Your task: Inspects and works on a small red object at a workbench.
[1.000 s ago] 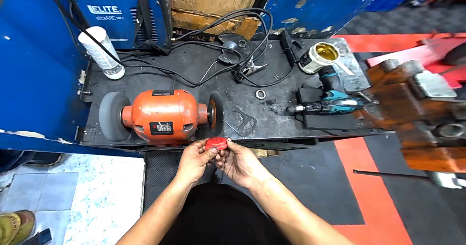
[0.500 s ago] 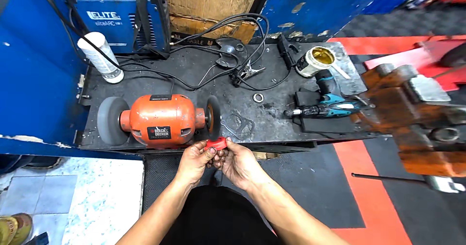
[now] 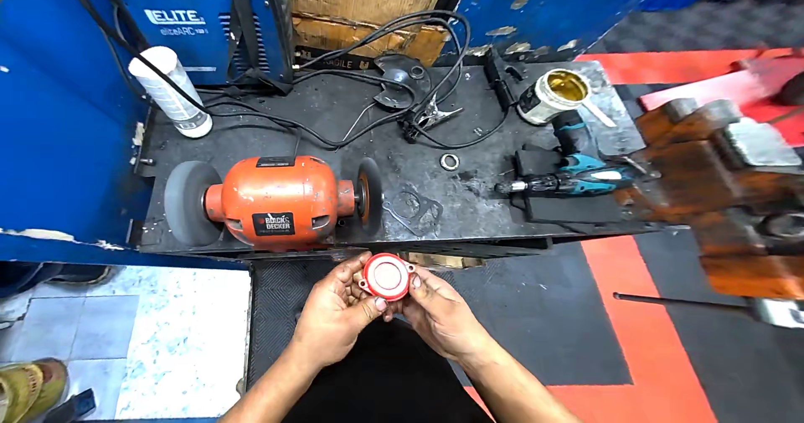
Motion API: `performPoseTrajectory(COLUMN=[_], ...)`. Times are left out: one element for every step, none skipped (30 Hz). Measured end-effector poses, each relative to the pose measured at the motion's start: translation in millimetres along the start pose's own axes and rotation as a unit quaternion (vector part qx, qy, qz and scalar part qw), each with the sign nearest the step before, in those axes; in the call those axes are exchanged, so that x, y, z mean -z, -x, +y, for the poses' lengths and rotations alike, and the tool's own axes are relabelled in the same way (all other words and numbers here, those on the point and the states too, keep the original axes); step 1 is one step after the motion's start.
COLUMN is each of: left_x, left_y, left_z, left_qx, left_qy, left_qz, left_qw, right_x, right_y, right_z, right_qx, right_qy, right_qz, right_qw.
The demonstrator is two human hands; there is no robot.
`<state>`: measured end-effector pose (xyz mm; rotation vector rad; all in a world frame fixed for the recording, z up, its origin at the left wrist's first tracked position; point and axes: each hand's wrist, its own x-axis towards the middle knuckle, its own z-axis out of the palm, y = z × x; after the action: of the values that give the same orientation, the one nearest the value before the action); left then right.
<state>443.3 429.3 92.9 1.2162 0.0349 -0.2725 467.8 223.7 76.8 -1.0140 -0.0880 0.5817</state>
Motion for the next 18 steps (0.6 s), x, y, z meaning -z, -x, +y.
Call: performPoseTrajectory(left_x=[-2.3,-4.7,-6.9,-8.3,-9.0,-9.7,-10.9,-12.3,-13.7,-14.3,-14.6,-14.8,-14.1,-13.2,-12.1,-10.8,-9.7,-8.8], left_y=[3.4,4.8,4.4,2.8,0.8,-1.3,-3.2,-3.7,-2.3,-1.2,-0.7,0.4,2.1,4.2,6.7,9.5,12.5,15.4], left_z=[2.6,4.1,4.5,4.6,5.7,7.8,10.6,14.2,17.4,20.1,23.2,27.4,32.3,37.8,42.8,47.1,49.9,51.6], left_qx=[-0.005,-0.008,-0.01,-0.01,-0.008,-0.006,-0.006,-0.007,-0.016,-0.032,-0.051,-0.067,-0.078,-0.087,-0.09,-0.09,-0.088,-0.089], left_qy=[-0.016,-0.033,-0.049,-0.059,-0.069,-0.083,-0.094,-0.106,-0.127,-0.149,-0.166,-0.176,-0.178,-0.174,-0.173,-0.176,-0.179,-0.18], left_qz=[0.003,0.013,0.03,0.044,0.056,0.067,0.078,0.087,0.093,0.097,0.099,0.099,0.095,0.088,0.08,0.073,0.069,0.064], left_qw=[1.0,0.999,0.998,0.997,0.996,0.994,0.992,0.991,0.987,0.984,0.98,0.977,0.976,0.977,0.977,0.977,0.977,0.977], right_x=[1.4,2.2,2.4,1.7,0.5,-1.0,-3.0,-6.0,-9.4,-12.0,-13.9,-15.6,-17.4,-19.1,-20.3,-21.2,-22.0,-22.8], right_y=[1.0,1.3,1.4,1.2,1.1,1.2,1.3,1.9,2.9,3.1,2.3,1.7,1.2,1.1,1.0,1.1,1.5,1.8], right_z=[1.6,2.5,2.7,1.7,-0.6,-4.0,-8.0,-11.5,-14.2,-16.7,-19.3,-20.7,-21.0,-20.9,-20.5,-20.5,-21.2,-22.7], right_qx=[0.016,0.033,0.046,0.054,0.057,0.057,0.056,0.055,0.058,0.067,0.075,0.082,0.086,0.086,0.086,0.084,0.082,0.082], right_qy=[0.034,0.079,0.122,0.158,0.184,0.2,0.206,0.206,0.211,0.218,0.218,0.208,0.192,0.17,0.146,0.126,0.114,0.112], right_qz=[-0.011,-0.022,-0.03,-0.036,-0.041,-0.046,-0.053,-0.057,-0.058,-0.059,-0.061,-0.063,-0.067,-0.072,-0.081,-0.089,-0.096,-0.103], right_qw=[0.999,0.996,0.991,0.985,0.98,0.977,0.976,0.975,0.974,0.972,0.971,0.973,0.975,0.979,0.982,0.984,0.985,0.985])
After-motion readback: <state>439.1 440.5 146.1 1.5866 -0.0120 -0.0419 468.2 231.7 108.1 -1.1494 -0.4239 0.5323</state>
